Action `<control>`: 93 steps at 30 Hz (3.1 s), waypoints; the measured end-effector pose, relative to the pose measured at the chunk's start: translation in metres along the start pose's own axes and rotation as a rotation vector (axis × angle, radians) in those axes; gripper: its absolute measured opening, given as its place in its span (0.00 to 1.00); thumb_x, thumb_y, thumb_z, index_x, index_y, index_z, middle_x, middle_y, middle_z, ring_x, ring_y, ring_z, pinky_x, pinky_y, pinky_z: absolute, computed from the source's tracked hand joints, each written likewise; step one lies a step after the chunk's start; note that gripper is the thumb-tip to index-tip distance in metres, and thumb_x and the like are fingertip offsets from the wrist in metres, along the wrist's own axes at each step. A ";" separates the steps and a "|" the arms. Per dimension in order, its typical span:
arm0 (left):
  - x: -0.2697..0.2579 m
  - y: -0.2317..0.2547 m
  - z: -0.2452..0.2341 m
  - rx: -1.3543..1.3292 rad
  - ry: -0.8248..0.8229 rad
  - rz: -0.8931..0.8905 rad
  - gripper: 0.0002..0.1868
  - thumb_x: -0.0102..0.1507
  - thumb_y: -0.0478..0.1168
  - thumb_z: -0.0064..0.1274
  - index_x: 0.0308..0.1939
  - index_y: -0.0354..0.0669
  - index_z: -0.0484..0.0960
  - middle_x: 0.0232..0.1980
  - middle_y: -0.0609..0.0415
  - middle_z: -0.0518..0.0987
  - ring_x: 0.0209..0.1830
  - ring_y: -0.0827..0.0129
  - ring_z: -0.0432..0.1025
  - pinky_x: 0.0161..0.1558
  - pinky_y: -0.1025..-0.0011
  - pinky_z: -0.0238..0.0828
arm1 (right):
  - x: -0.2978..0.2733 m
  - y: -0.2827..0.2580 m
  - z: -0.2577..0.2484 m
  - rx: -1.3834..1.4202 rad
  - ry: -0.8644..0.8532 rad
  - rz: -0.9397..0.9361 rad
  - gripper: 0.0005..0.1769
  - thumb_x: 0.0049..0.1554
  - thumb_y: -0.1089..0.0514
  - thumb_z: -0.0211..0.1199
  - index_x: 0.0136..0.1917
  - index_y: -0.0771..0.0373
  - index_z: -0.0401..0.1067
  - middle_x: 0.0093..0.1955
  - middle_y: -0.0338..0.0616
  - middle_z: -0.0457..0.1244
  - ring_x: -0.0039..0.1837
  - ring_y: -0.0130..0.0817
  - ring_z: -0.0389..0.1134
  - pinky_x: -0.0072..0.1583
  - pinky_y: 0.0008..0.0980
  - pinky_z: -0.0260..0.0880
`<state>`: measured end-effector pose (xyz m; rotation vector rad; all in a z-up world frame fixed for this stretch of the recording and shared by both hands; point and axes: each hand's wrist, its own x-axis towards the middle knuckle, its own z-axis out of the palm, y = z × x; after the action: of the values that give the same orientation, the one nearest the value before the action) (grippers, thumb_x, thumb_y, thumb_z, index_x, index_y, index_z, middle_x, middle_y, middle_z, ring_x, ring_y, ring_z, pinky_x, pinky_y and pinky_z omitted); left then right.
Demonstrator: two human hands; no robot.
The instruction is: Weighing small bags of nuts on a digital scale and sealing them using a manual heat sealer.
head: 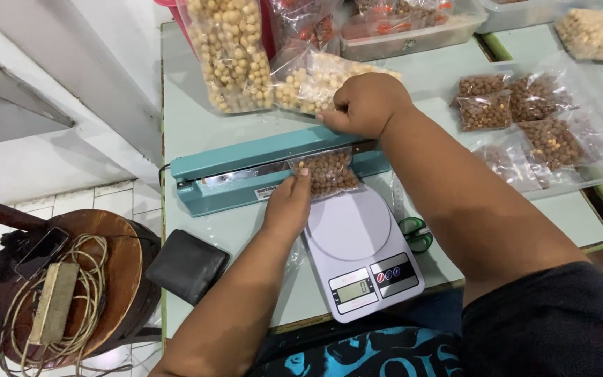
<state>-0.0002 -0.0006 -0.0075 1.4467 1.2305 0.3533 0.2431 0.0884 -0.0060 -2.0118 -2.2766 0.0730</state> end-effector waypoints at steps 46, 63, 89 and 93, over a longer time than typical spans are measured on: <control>0.020 -0.006 0.008 0.023 0.088 -0.109 0.18 0.54 0.50 0.52 0.47 0.54 0.81 0.43 0.62 0.84 0.43 0.70 0.77 0.43 0.72 0.69 | 0.019 0.015 0.021 -0.227 0.065 -0.117 0.40 0.65 0.23 0.46 0.28 0.52 0.71 0.28 0.37 0.58 0.31 0.44 0.58 0.30 0.40 0.48; 0.027 -0.016 0.009 0.015 0.107 -0.154 0.21 0.54 0.47 0.44 0.49 0.51 0.79 0.44 0.59 0.81 0.43 0.67 0.73 0.43 0.69 0.65 | 0.012 0.016 0.026 -0.166 0.124 -0.140 0.39 0.64 0.23 0.49 0.27 0.51 0.70 0.27 0.38 0.57 0.30 0.44 0.57 0.30 0.42 0.46; 0.024 -0.010 0.010 -0.037 0.139 -0.175 0.23 0.62 0.58 0.46 0.50 0.49 0.81 0.48 0.58 0.83 0.47 0.66 0.76 0.49 0.69 0.68 | -0.011 0.001 0.040 -0.333 0.437 -0.115 0.34 0.61 0.23 0.54 0.30 0.49 0.77 0.29 0.34 0.62 0.33 0.38 0.64 0.31 0.36 0.57; 0.029 -0.014 0.009 0.008 0.122 -0.156 0.26 0.61 0.60 0.44 0.53 0.49 0.81 0.52 0.55 0.84 0.51 0.61 0.77 0.49 0.66 0.69 | -0.017 -0.006 0.049 -0.322 0.714 -0.080 0.30 0.58 0.32 0.62 0.24 0.51 0.67 0.25 0.34 0.55 0.30 0.36 0.56 0.32 0.36 0.46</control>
<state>0.0122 0.0157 -0.0341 1.3422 1.4346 0.3344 0.2337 0.0725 -0.0549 -1.6668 -1.9591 -0.9123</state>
